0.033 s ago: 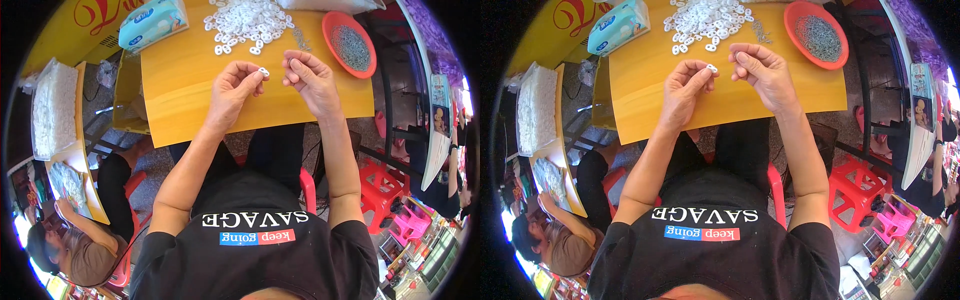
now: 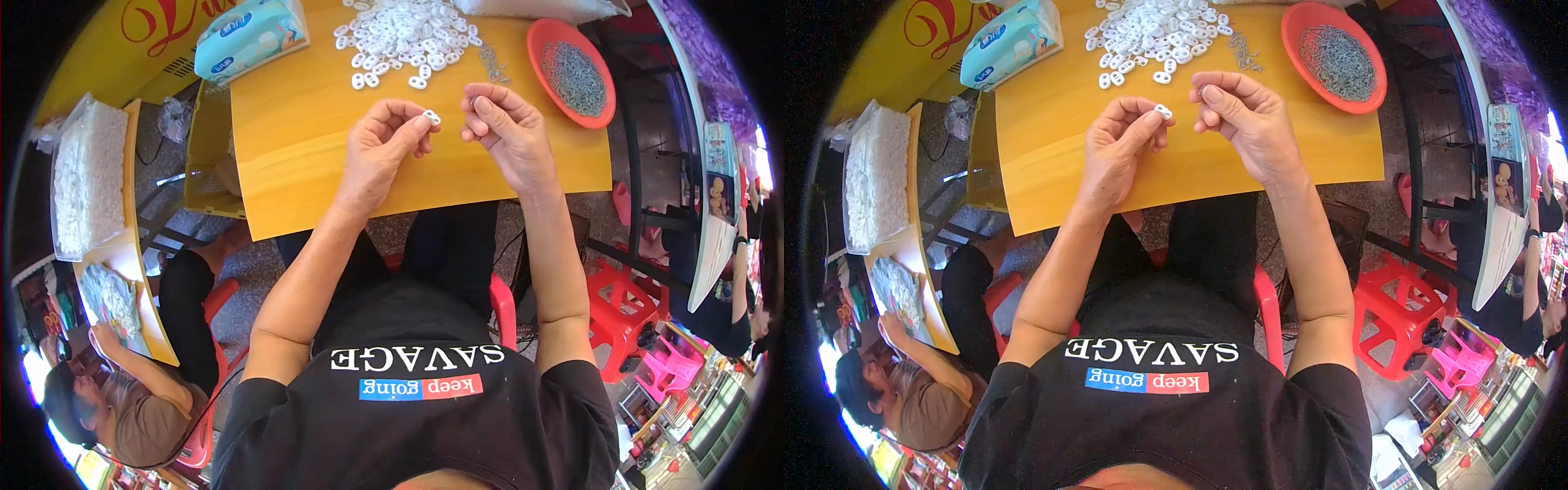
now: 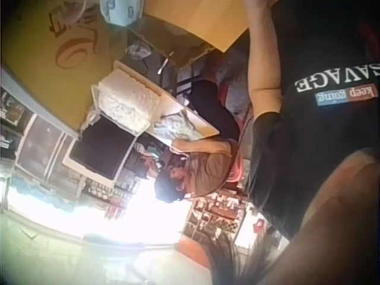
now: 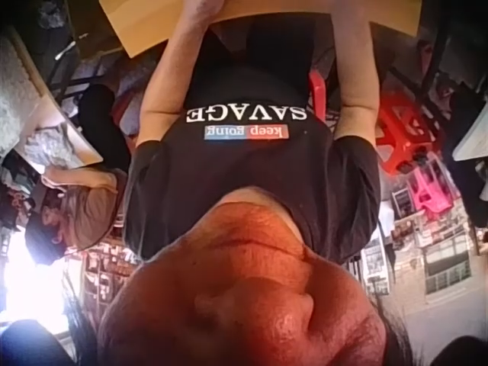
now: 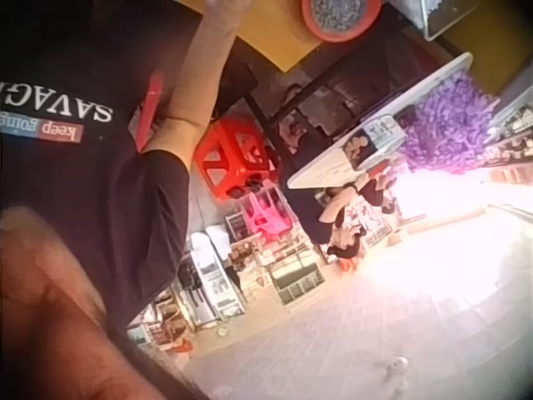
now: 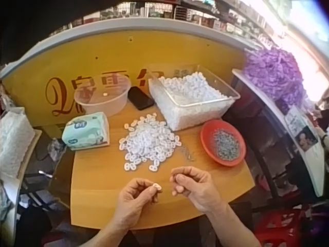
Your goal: Assembling small plastic components by inserting metal pins into them.
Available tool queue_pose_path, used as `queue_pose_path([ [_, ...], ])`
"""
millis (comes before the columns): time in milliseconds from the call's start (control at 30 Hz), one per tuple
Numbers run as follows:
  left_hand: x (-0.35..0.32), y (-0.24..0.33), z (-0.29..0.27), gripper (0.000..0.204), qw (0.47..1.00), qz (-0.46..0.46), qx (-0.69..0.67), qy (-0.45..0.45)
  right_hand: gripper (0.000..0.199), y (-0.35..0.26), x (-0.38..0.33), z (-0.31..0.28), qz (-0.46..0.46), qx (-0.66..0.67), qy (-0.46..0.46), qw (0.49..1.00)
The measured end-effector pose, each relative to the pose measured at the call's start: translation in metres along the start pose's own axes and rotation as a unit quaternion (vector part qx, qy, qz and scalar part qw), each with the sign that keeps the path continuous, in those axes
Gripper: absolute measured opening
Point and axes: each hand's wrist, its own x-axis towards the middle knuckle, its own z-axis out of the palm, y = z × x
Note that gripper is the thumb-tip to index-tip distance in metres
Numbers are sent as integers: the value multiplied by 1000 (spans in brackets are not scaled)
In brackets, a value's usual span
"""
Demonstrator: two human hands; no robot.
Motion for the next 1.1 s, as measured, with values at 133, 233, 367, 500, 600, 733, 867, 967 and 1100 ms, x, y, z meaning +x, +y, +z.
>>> queue_pose_path([
  [133, -2, 0, 0, 16, 1000, -4, -30, -9, 18, 6, -2, 8, -29, -83, 17, 996],
  [233, -4, 5, 5, 16, 1000, 5, -14, -8, 17, 13, -6, 17, -68, -202, 38, 976],
  [367, -7, 14, 11, 16, 1000, 14, -14, -4, 16, 17, -10, 32, -98, -284, 57, 952],
  [500, -10, 19, 11, 16, 999, 41, -3, -5, 16, 15, -12, 40, -95, -274, 58, 955],
  [600, -13, 22, 11, 15, 999, 53, 8, -2, 17, 17, -13, 43, -86, -254, 51, 962],
  [733, -17, 28, 13, 15, 998, 59, 28, -8, 18, 14, -15, 43, -77, -196, 46, 976],
  [867, -20, 28, 14, 15, 997, 62, 41, -3, 18, 15, -16, 46, -77, -206, 41, 975],
  [967, -21, 30, 14, 15, 997, 64, 39, 0, 19, 14, -16, 47, -78, -212, 39, 973],
  [1100, -22, 32, 15, 15, 996, 74, 47, -1, 19, 14, -17, 48, -83, -234, 42, 968],
])
